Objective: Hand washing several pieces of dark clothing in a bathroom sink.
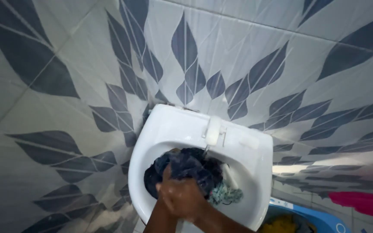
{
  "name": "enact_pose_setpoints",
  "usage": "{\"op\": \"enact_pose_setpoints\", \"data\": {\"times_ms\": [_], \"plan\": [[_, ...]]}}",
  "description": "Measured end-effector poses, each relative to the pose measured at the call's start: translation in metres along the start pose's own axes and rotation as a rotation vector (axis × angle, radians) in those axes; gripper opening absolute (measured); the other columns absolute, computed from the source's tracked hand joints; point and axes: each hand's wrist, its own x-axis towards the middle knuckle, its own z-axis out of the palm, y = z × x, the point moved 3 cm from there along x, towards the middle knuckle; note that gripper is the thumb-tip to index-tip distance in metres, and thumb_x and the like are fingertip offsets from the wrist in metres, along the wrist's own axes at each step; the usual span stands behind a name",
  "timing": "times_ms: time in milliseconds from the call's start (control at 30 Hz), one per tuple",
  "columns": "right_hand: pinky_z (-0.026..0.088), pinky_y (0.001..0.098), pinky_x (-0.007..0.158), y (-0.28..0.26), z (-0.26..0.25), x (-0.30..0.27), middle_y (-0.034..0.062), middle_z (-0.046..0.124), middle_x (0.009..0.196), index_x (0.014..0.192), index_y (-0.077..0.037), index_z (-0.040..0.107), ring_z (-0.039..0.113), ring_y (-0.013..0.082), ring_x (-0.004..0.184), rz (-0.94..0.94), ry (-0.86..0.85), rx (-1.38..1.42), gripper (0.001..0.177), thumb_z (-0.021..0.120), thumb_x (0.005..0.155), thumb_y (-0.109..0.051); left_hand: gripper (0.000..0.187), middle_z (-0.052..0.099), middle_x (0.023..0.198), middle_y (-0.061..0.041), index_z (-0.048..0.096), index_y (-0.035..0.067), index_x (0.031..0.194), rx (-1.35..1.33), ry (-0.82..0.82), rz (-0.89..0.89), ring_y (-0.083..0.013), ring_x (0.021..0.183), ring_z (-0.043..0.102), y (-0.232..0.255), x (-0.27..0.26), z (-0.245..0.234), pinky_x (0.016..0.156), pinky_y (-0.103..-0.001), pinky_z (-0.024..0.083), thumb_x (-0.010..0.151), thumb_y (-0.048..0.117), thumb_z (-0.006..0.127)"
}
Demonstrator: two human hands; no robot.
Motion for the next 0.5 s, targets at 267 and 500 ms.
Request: {"op": "enact_pose_setpoints", "data": {"times_ms": [267, 500], "plan": [[0.055, 0.0455, 0.071, 0.001, -0.004, 0.005, 0.0182, 0.070, 0.083, 0.088, -0.008, 0.068, 0.070, 0.0360, 0.078, 0.134, -0.108, -0.065, 0.014, 0.063, 0.088, -0.022, 0.044, 0.069, 0.128, -0.016, 0.067, 0.007, 0.129, 0.338, -0.071, 0.060, -0.0336, 0.117, 0.064, 0.026, -0.047, 0.031, 0.103, -0.044, 0.051, 0.096, 0.029, 0.050], [0.056, 0.0465, 0.079, 0.034, -0.013, 0.000, 0.0189, 0.073, 0.091, 0.091, -0.010, 0.072, 0.070, 0.0370, 0.086, 0.344, 0.083, -0.149, 0.030, 0.059, 0.104, -0.032, 0.043, 0.071, 0.122, -0.013, 0.069, 0.010, 0.126, 0.879, -0.126, 0.271, -0.0321, 0.115, 0.065, 0.043, -0.085, 0.029, 0.104, -0.044, 0.050, 0.090, 0.032, 0.065]]}}
